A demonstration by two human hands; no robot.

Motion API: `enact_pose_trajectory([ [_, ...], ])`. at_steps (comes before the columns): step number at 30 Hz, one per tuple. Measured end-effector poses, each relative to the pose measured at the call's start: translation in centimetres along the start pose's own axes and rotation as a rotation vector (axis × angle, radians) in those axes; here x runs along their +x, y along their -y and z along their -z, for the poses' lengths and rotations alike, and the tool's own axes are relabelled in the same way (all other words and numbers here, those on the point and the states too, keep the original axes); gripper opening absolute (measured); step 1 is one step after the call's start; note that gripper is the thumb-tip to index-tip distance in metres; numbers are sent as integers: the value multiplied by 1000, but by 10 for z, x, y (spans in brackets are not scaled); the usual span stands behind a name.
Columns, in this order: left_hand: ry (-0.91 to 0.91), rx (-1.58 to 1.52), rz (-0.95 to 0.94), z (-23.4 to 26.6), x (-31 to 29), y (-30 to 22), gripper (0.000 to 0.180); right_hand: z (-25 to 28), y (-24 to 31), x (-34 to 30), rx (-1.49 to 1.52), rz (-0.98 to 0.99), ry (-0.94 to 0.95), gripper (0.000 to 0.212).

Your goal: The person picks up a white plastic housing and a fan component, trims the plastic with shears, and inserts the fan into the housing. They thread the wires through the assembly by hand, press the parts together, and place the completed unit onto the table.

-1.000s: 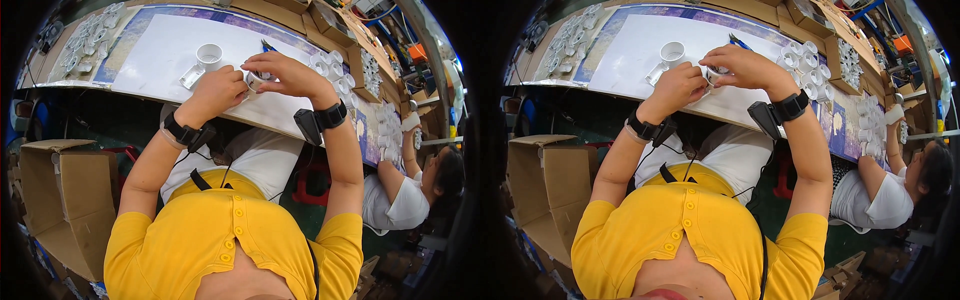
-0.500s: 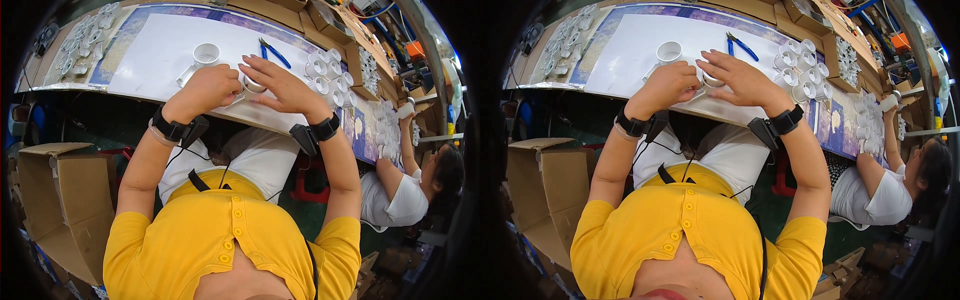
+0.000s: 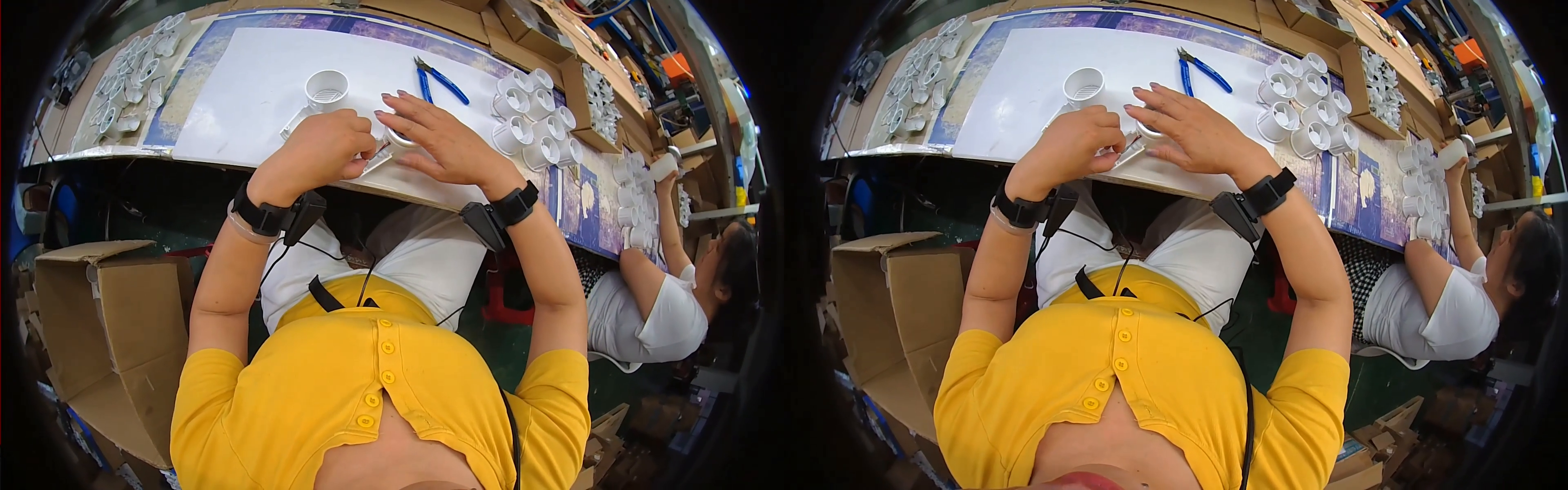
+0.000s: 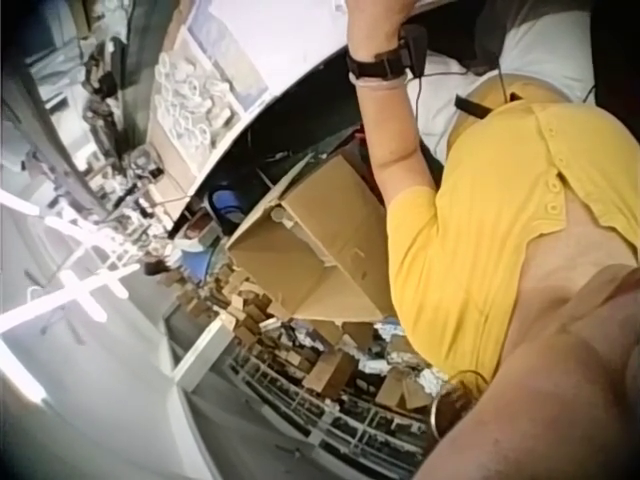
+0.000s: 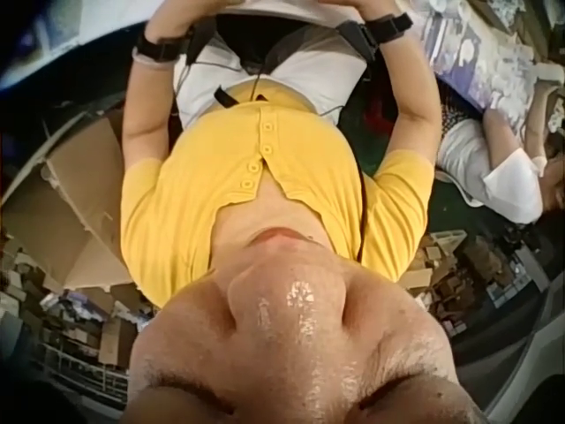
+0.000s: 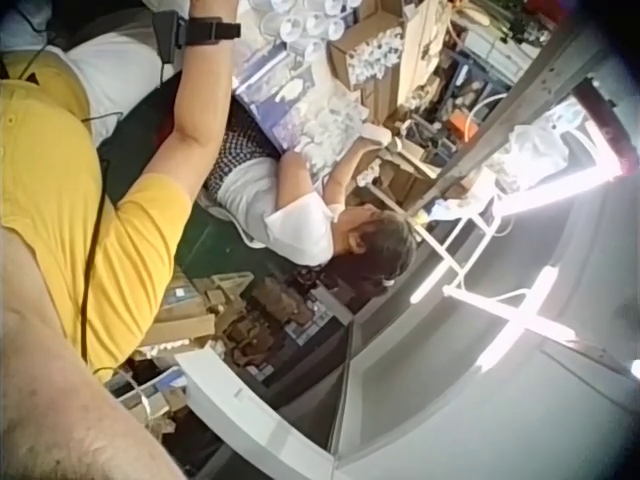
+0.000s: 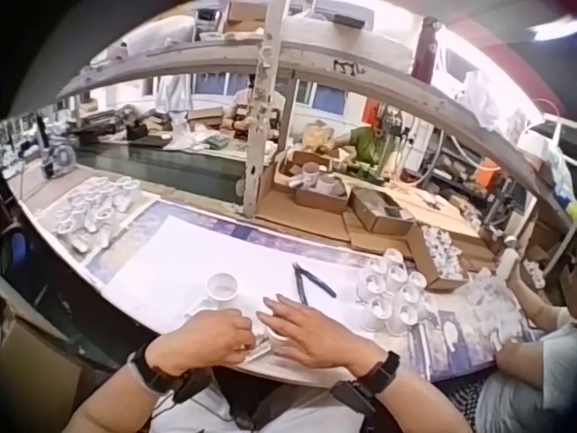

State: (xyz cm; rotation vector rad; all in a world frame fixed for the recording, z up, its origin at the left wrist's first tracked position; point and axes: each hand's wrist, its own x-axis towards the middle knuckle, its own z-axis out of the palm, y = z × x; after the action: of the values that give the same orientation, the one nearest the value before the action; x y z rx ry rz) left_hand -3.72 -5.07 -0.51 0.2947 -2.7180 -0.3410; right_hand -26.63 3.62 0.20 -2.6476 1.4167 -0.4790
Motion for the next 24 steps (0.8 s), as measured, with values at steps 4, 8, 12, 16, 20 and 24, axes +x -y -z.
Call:
enact_pose_trajectory([
  [4, 21, -52, 39, 0, -3, -6, 7, -5, -6, -1, 143, -27, 19, 68],
  [8, -24, -268, -2, 8, -9, -5, 20, -3, -12, -3, 435, -94, 5, 68],
  [12, -415, -1154, 198, -21, -11, 0, 35, 13, 3, -12, 856, -108, -78, 66],
  [16, -248, -1666, 442, -54, 15, -13, 48, 14, 20, -8, 1057, -60, -157, 61],
  [20, -82, -1857, 394, -65, 24, -22, 51, 2, 19, -14, 1113, -205, -224, 51],
  [24, -92, -1820, 329, -66, 24, -19, 49, -19, 19, -10, 1277, -246, -426, 38],
])
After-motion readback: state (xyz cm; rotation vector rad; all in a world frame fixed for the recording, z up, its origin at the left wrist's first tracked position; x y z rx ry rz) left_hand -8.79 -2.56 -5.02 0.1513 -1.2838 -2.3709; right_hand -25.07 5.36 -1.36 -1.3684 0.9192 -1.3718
